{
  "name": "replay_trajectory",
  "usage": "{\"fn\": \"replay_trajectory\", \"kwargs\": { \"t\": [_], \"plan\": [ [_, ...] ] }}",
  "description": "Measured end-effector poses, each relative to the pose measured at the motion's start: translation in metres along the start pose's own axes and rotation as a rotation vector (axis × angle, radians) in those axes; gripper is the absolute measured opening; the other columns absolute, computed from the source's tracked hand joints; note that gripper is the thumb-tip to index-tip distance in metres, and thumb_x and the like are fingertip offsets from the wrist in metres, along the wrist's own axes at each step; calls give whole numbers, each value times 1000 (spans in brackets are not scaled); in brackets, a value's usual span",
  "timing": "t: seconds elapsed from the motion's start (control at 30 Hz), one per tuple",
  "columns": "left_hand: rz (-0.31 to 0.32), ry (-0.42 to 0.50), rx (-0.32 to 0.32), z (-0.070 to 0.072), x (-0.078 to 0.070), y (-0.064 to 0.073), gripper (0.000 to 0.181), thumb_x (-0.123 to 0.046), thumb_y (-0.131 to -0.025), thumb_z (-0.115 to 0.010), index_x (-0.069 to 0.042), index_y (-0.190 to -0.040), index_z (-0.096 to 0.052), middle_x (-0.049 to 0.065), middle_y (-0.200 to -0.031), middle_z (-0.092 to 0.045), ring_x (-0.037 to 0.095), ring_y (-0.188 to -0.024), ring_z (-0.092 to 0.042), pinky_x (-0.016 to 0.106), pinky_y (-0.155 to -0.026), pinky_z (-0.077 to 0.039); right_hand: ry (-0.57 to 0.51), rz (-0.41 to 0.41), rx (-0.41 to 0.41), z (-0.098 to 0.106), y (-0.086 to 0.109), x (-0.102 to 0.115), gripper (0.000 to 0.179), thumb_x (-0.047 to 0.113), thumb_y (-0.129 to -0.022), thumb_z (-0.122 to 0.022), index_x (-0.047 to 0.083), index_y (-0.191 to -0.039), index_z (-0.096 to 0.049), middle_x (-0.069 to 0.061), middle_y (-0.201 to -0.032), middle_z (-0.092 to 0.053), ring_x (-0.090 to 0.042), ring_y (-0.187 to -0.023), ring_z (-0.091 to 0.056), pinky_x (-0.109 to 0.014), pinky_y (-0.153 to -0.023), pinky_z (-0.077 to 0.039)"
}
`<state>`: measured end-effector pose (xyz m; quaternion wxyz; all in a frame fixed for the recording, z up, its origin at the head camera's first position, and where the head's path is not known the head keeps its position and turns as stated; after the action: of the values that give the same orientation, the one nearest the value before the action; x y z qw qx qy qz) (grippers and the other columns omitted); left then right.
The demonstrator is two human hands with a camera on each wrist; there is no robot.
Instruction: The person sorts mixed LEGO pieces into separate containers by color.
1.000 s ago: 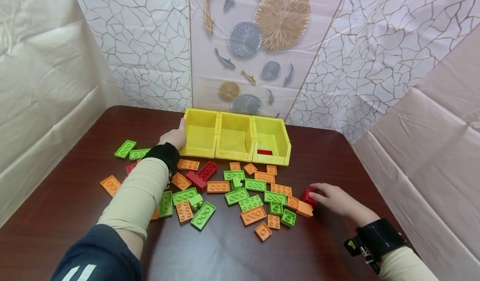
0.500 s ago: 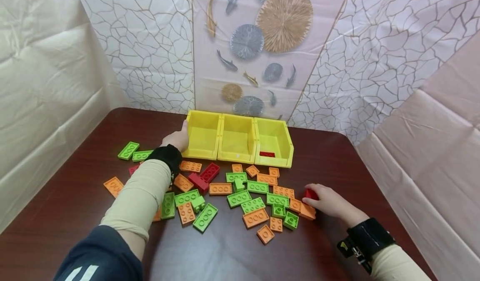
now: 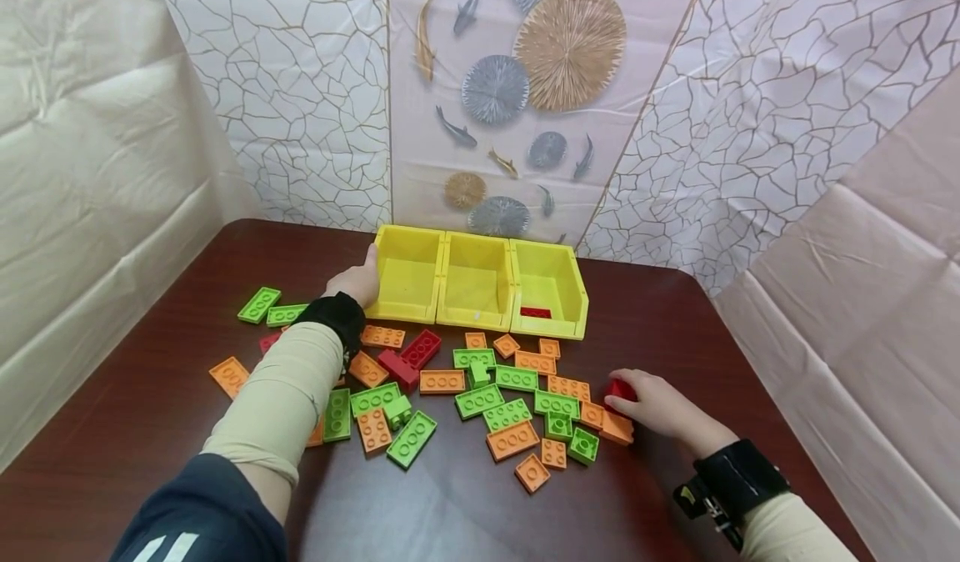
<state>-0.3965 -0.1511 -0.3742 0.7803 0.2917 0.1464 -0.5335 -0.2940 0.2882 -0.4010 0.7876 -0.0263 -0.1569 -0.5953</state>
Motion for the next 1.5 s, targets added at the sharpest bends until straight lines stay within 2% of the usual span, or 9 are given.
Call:
{"fn": "replay_trajectory", "kwargs": {
  "t": [0.13, 0.33, 0.53, 0.6, 0.87, 1.13, 1.23, 1.3, 1.5],
  "plan": [
    [11, -20, 4, -2, 2, -7, 95, -62, -89, 10, -1, -113, -59, 13, -83, -46, 29, -89, -48, 40, -84, -37, 1, 9, -22, 1, -4, 3, 48, 29, -87, -64, -3, -122, -54, -18, -109, -59, -24, -86, -54, -38, -69, -50],
    [19, 41, -6, 3, 1, 8, 96, -65, -87, 8, 0, -111, -58, 14, -85, -46, 30, -89, -48, 41, -83, -37, 2, 22, -46, 8, -13, 10, 48, 28, -88, -64, -1, -124, -53, -18, -110, -59, -24, -86, -54, -38, -70, -50],
    [10, -9, 3, 0, 3, -6, 94, -62, -89, 9, -1, -115, -58, 14, -85, -48, 29, -88, -49, 40, -84, -38, 19, 53, -54, 16, -25, 20, 49, 27, -88, -63, -2, -127, -52, -19, -111, -58, -25, -88, -54, -40, -71, -50],
    [3, -13, -2, 1, 2, -5, 93, -61, -90, 8, 0, -117, -57, 14, -84, -48, 30, -89, -49, 41, -85, -38, 23, 67, -63, 20, -31, 24, 50, 27, -88, -63, -2, -127, -51, -18, -109, -58, -25, -86, -54, -38, -70, -49],
    [2, 22, -13, 0, 3, 2, 93, -61, -91, 6, 2, -108, -60, 14, -81, -46, 30, -85, -49, 40, -81, -38, 40, 99, -103, 35, -56, 43, 55, 30, -89, -62, -1, -132, -47, -20, -116, -55, -26, -90, -53, -38, -71, -49],
    [-21, -41, -23, -8, 6, -21, 91, -59, -91, 10, -1, -109, -58, 13, -79, -47, 29, -81, -50, 39, -80, -38, 89, 88, -148, 44, -78, 56, 56, 32, -89, -62, 2, -134, -46, -20, -122, -52, -27, -93, -54, -42, -75, -48],
    [-18, -38, -27, -8, 7, -25, 91, -59, -91, 10, -2, -109, -58, 13, -80, -48, 29, -81, -49, 39, -80, -37, 111, 83, -169, 47, -87, 58, 56, 32, -89, -62, 3, -135, -46, -20, -122, -52, -27, -92, -54, -41, -75, -48],
    [-10, -27, -25, -7, 7, -24, 91, -60, -90, 10, -2, -107, -59, 12, -81, -48, 28, -81, -49, 38, -79, -37, 124, 77, -184, 48, -92, 58, 57, 32, -90, -61, 3, -136, -44, -20, -123, -51, -27, -92, -54, -42, -76, -48],
    [-7, 31, -14, 0, 2, -4, 93, -62, -91, 6, 1, -104, -61, 14, -81, -46, 30, -85, -48, 40, -81, -37, 172, 78, -208, 46, -107, 56, 58, 30, -92, -59, 4, -139, -38, -21, -128, -47, -30, -96, -55, -45, -78, -49]
  ]
}}
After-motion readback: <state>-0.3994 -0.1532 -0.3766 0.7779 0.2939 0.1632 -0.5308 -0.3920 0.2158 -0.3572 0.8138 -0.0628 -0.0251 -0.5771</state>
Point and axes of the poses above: each hand's wrist, its own y-axis away from the middle knuckle, its own z-axis out of the back of the hand, x = y × z, the point moved 2 cm from there along -y, towards the middle knuckle
